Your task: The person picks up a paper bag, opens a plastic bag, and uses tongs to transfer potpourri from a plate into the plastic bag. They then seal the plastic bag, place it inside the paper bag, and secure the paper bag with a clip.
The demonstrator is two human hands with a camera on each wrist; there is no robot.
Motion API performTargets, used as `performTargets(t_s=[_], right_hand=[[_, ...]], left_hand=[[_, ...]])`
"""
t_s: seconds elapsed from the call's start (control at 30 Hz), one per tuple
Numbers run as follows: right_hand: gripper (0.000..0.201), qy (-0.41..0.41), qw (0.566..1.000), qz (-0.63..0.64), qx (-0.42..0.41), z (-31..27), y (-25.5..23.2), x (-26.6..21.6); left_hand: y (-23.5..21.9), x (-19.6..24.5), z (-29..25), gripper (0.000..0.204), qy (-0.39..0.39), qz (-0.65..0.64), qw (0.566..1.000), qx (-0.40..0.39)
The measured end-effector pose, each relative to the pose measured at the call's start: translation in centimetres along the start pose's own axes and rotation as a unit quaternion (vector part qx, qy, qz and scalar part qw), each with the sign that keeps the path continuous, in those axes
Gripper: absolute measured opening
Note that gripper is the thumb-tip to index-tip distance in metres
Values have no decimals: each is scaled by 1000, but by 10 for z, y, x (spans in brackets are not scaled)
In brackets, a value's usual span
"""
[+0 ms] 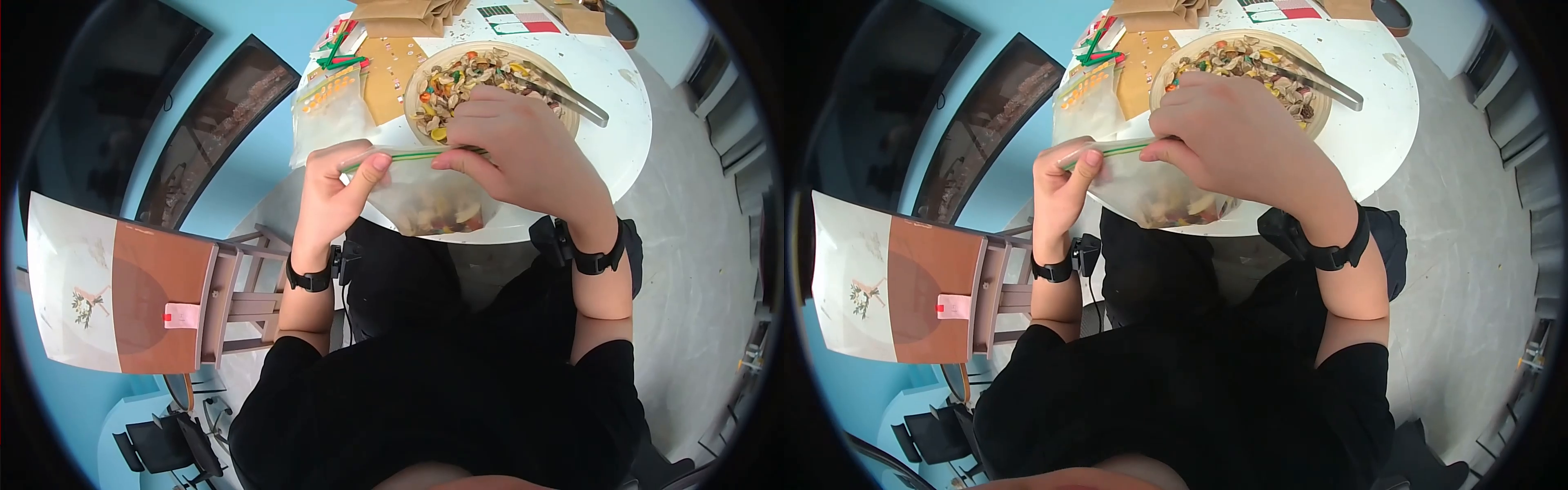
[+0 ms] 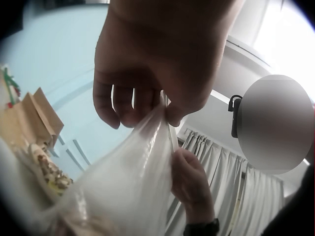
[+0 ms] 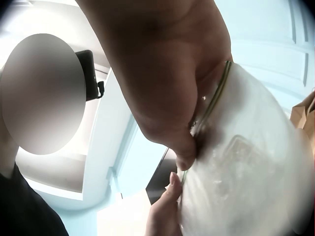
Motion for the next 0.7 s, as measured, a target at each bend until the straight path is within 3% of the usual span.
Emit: performTargets(t_s=[0.13, 0.23, 0.33, 0.43, 0.53, 0.63, 0.7], right_hand=[[26, 39, 999, 11, -6, -5, -5, 13], [26, 39, 999, -5, -21, -6, -8, 19], [25, 46, 998, 25, -20, -8, 1, 17], [27, 66, 996, 43, -41, -8, 2, 18], [33, 77, 996, 8, -39, -10, -10, 30], [30, 58, 997, 31, -29, -11, -6, 28], [24, 73, 993, 79, -41, -9, 0, 19]], left_hand=[[-10, -8, -1, 26, 29, 30, 999, 30], [-9, -14, -1, 21, -40, 35, 999, 0], [-9, 16, 5, 19, 39, 104, 993, 26], [-7, 26, 7, 18, 5, 147, 989, -25], [-14, 24, 12, 19, -3, 189, 982, -11], [13, 53, 13, 18, 93, 279, 956, -27], [20, 50, 15, 18, 69, 270, 959, -44]])
Point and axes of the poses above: each hand's wrist, its own z-axis towards the middle knuckle, its own y-axis out of the palm, x = y × z, the point moved 7 cm from there along z, towards the middle knuckle, and after that the axes turned 2 degrees about -y, right-handed, at the moved point
